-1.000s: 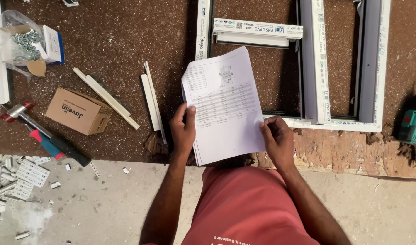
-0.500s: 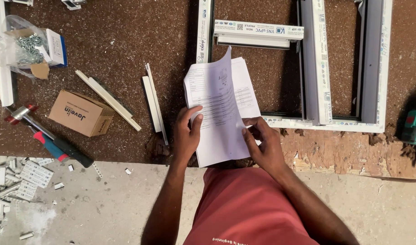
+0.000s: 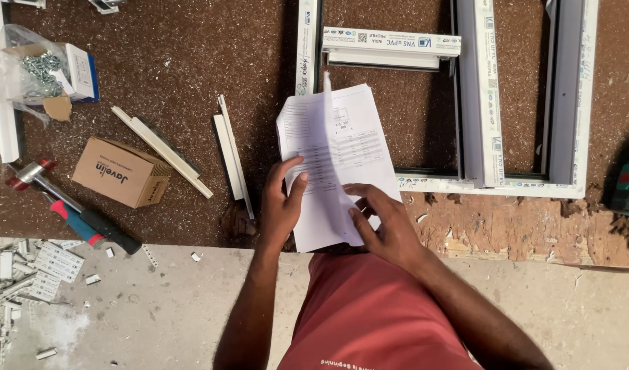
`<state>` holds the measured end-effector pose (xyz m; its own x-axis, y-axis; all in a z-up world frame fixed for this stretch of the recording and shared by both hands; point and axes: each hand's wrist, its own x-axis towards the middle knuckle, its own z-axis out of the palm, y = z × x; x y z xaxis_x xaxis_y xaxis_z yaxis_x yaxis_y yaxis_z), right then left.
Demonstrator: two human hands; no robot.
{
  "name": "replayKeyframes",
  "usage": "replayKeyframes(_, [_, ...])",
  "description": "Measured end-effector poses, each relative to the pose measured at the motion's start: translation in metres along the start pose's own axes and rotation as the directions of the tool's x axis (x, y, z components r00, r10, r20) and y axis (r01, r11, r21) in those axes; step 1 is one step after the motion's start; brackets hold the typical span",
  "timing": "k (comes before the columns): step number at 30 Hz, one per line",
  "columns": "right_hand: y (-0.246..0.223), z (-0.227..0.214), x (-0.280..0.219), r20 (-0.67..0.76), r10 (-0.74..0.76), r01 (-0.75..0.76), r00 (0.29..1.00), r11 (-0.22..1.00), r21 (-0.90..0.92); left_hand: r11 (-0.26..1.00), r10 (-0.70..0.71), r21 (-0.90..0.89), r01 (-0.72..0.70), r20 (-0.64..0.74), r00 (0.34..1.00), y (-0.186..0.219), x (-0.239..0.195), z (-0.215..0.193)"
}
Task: The recorder assembles a u-PVC window frame by fitting internal mullions and checking a specification sheet.
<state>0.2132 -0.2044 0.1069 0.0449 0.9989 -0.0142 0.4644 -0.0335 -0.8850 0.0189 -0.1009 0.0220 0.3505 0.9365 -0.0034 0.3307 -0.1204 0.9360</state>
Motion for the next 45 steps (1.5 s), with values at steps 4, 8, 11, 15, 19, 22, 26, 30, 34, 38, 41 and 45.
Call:
replayKeyframes(4, [-0.012,0.012,0.006,0.182,-0.13,0.128,0.975,0.992,0.02,0.899,-0.225,-0.351,0.26,0.139,0.964,-0.013,-0.002,0.001])
replayKeyframes(8, [-0.019,0.026,0.018,0.222,-0.273,0.282,0.936,0.959,-0.011,0.78,-0.285,-0.505,0.368,0.236,0.929,-0.025,-0.003,-0.007])
replayKeyframes(11, [-0.025,0.031,0.024,0.258,-0.336,0.345,0.906,0.939,0.013,0.695,-0.233,-0.656,0.294,0.181,0.955,-0.058,-0.008,-0.004])
replayKeyframes(15, [-0.034,0.035,0.032,0.369,-0.293,0.265,0.882,0.956,0.125,0.452,-0.432,-0.807,0.379,0.174,0.885,-0.082,-0.014,-0.006])
replayKeyframes(19, [-0.026,0.042,0.032,0.324,-0.382,0.362,0.866,0.924,0.121,0.346,-0.475,-0.853,0.39,0.2,0.857,-0.098,-0.019,-0.007])
replayKeyframes(22, [-0.022,0.045,0.032,0.279,-0.43,0.414,0.858,0.903,0.119,0.338,-0.503,-0.859,0.384,0.18,0.846,-0.107,-0.022,-0.007])
replayKeyframes(26, [-0.028,0.048,0.036,0.438,-0.253,0.201,0.862,0.966,0.163,0.375,-0.543,-0.837,0.399,0.151,0.826,-0.11,-0.025,-0.009])
replayKeyframes(30, [-0.026,0.048,0.036,0.401,-0.306,0.262,0.863,0.952,0.16,0.415,-0.515,-0.811,0.413,0.166,0.841,-0.111,-0.024,-0.012])
replayKeyframes(34, [-0.026,0.049,0.033,0.352,-0.349,0.313,0.869,0.937,0.157,0.348,-0.483,-0.863,0.367,0.17,0.859,-0.082,-0.017,-0.019])
replayKeyframes(38, [-0.032,0.045,0.036,0.321,-0.309,0.262,0.895,0.948,0.181,0.367,-0.451,-0.889,0.272,0.085,0.888,-0.021,-0.002,-0.031])
replayKeyframes(41, [-0.033,0.043,0.039,0.419,-0.169,0.11,0.892,0.981,0.16,0.253,-0.341,-0.941,0.223,0.129,0.931,-0.034,-0.004,-0.034])
replayKeyframes(45, [-0.034,0.037,0.04,0.395,-0.249,0.17,0.884,0.96,0.224,0.512,-0.363,-0.793,0.331,0.149,0.92,-0.033,0.0,-0.033])
